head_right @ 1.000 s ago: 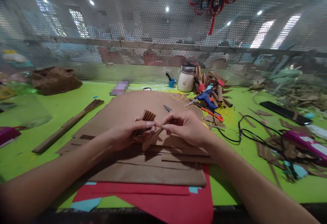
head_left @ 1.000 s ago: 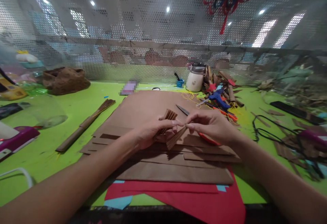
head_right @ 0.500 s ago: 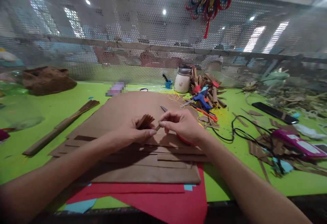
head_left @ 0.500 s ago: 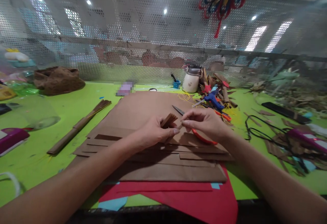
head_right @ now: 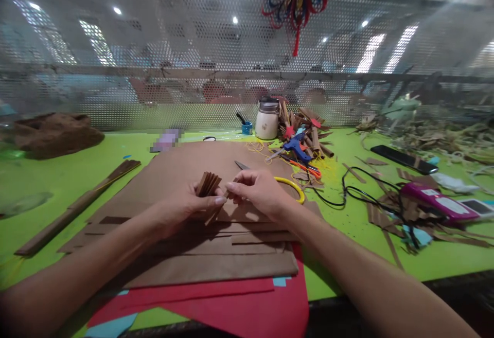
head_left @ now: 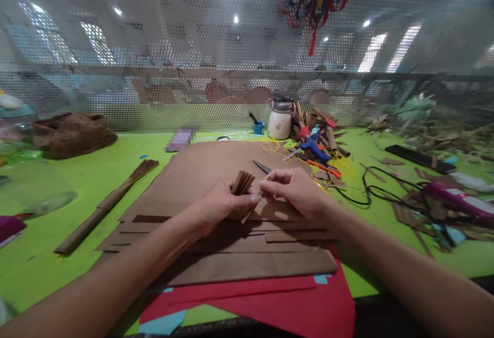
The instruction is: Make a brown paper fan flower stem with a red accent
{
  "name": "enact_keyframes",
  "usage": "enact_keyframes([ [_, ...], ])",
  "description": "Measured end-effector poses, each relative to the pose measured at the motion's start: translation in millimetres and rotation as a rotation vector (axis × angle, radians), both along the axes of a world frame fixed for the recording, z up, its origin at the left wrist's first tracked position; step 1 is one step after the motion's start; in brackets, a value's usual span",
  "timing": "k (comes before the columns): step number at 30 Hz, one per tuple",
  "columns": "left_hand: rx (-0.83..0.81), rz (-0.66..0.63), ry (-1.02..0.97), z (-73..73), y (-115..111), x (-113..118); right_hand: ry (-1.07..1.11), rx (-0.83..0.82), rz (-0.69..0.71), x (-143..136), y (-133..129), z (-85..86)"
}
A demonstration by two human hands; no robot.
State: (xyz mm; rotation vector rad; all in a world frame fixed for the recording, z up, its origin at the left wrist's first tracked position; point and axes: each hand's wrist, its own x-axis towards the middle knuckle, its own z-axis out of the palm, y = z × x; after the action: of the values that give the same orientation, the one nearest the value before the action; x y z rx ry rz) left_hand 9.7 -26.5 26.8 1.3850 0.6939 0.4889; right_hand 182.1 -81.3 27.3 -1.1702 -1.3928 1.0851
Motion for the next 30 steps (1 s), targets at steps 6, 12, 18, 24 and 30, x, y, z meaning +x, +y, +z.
enact_keyframes([
  [6, -0.046, -0.009, 0.053, 0.4, 0.3, -1.3, 0.026, -0.043, 0.005, 6.3, 3.2, -2.5],
  [12, -0.096, -0.071, 0.065, 0.0, -0.4, -2.4, -0.042, 0.014, 0.015, 8.3, 7.7, -4.8],
  [18, -0.098, 0.038, -0.075, 0.7, 7.3, -4.2, -0.705, 0.219, -0.230, 48.5, 19.0, 2.6],
  [24, -0.076, 0.199, -0.265, 4.8, 20.9, -9.8, -1.242, -0.019, -0.088, 71.9, 16.4, 1.7],
  [30, -0.062, 0.257, -0.398, 10.7, 28.9, -14.6, -1.314, -0.180, -0.101, 63.9, 15.6, -10.9],
])
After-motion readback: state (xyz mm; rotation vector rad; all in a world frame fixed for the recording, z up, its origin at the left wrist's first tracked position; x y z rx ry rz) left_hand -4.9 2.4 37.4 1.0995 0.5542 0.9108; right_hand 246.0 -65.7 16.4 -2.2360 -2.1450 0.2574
